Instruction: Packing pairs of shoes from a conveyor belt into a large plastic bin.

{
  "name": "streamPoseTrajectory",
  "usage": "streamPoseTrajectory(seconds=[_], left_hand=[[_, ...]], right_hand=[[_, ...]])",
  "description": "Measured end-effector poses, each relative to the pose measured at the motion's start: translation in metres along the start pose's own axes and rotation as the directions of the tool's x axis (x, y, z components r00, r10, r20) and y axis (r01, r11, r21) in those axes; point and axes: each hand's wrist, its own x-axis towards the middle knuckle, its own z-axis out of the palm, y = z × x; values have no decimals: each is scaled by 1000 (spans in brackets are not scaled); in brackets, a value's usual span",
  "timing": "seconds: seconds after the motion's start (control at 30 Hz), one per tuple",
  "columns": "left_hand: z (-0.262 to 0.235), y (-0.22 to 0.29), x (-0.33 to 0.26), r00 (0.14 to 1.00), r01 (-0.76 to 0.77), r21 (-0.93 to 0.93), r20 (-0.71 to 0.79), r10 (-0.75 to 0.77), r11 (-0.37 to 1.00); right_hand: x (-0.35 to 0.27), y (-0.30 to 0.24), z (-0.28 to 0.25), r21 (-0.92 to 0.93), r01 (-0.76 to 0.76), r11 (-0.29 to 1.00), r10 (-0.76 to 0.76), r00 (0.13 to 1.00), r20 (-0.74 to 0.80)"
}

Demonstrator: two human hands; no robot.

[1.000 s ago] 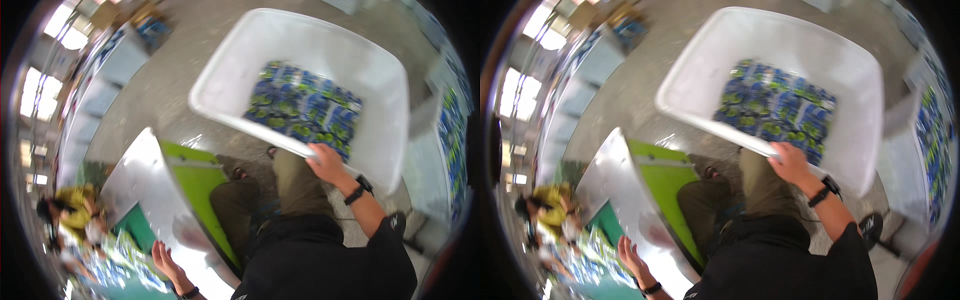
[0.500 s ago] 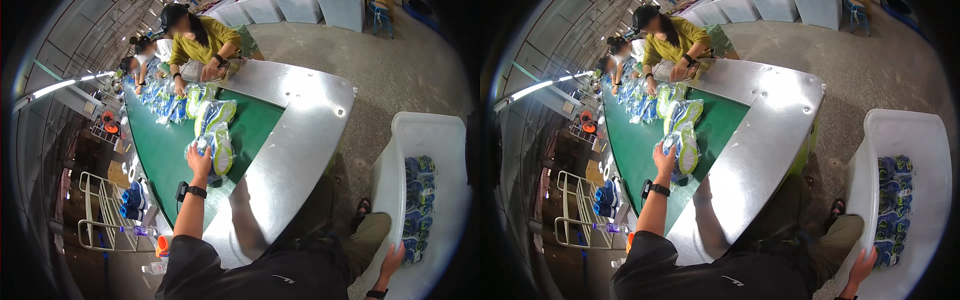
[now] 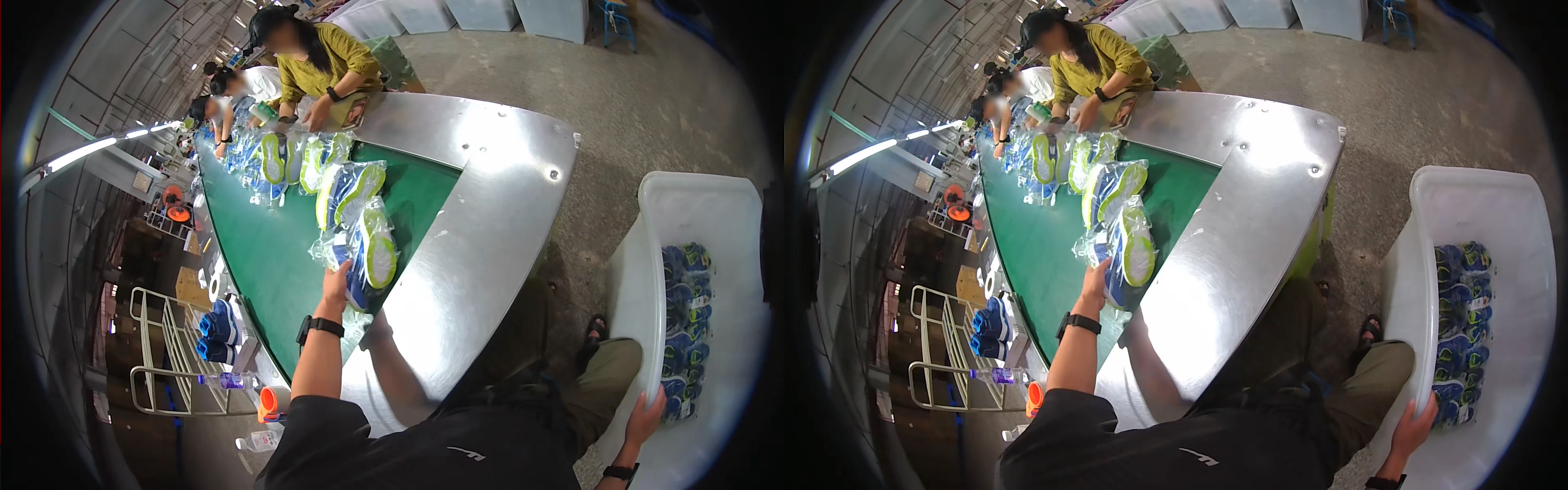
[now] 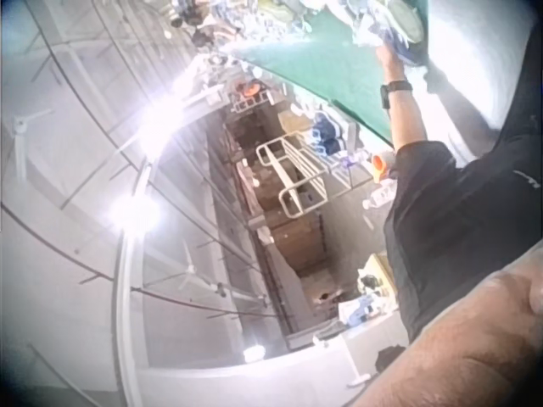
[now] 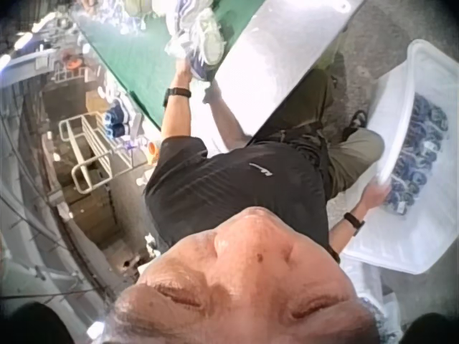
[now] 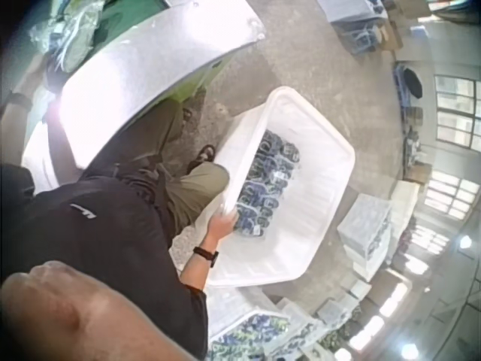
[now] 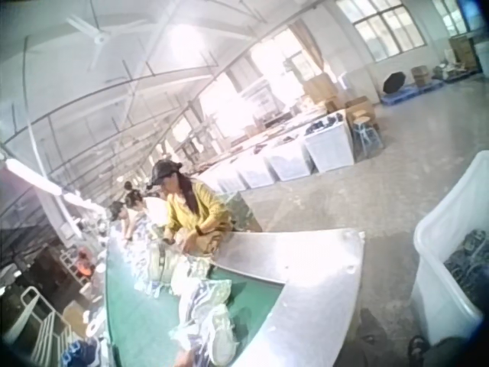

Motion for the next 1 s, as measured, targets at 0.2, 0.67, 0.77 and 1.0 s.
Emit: streamPoseTrajectory(seconds=[0.2,0.67,0.77,1.0], left_hand=[[99,34,-107,681,-703,192,-97,726,685],[113,29,-166,977,-204,-80,44,208,976],[115,21,-155,936,-313,-32,159,314,949],[176,50,-158,886,177,-467,460,67,866]], right_hand=[[-5,14,-1,24,-4,1000,5,999,-39],[-1,-10,-12,20,-48,999,49,999,-13],[-2,-19,-11,37,-26,999,27,999,-17],[21,-65,-21,184,171,968,-146,979,-139]])
